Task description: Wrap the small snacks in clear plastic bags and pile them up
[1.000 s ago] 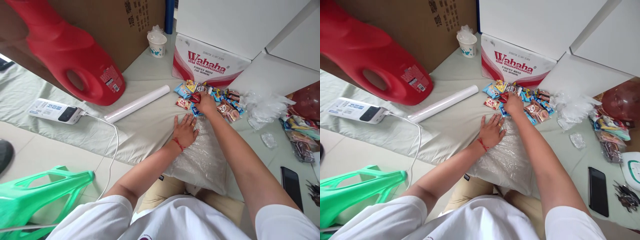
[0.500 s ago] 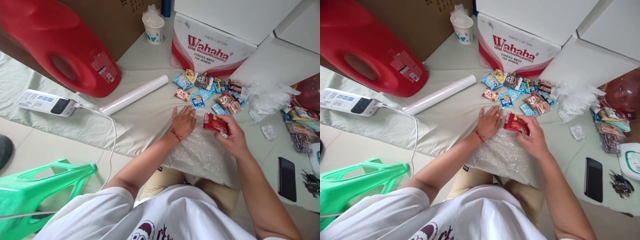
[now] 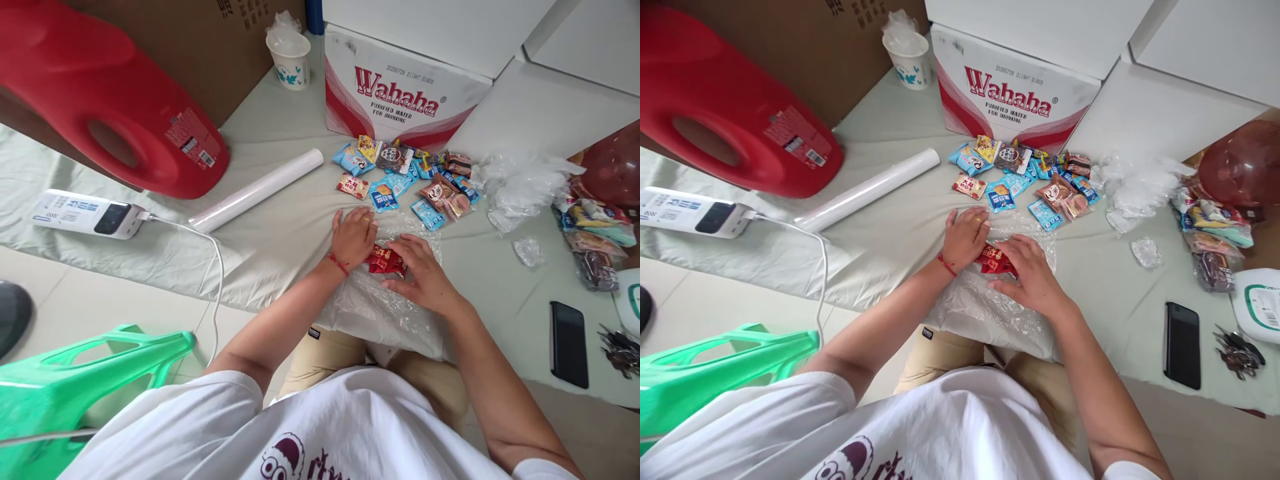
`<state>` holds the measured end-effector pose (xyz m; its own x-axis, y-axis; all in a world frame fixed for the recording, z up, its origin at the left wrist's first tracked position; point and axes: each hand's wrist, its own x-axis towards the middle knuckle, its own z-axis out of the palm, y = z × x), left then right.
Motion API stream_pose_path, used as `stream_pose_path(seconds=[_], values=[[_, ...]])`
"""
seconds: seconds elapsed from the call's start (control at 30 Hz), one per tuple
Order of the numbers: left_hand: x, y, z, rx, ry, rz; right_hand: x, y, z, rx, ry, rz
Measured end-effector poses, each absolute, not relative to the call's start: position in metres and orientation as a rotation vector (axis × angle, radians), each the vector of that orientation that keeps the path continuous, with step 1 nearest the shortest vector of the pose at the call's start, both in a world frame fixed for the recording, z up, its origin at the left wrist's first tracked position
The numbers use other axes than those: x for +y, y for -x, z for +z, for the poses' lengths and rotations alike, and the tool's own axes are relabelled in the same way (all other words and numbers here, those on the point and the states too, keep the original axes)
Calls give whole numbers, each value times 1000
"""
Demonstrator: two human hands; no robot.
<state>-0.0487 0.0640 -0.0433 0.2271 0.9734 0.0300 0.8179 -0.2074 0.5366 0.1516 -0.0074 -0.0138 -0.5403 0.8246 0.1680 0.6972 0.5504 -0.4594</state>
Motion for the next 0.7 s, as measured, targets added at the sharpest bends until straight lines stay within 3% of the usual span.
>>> stream_pose_path(seconds=[0.4,0.7], values=[[64,48,-43,1636,-2043,605,6,-146,-20,-2339,1284,496],[64,48,-45,1625,-2012,644,-3,-158,-13,-2137,1303,87]])
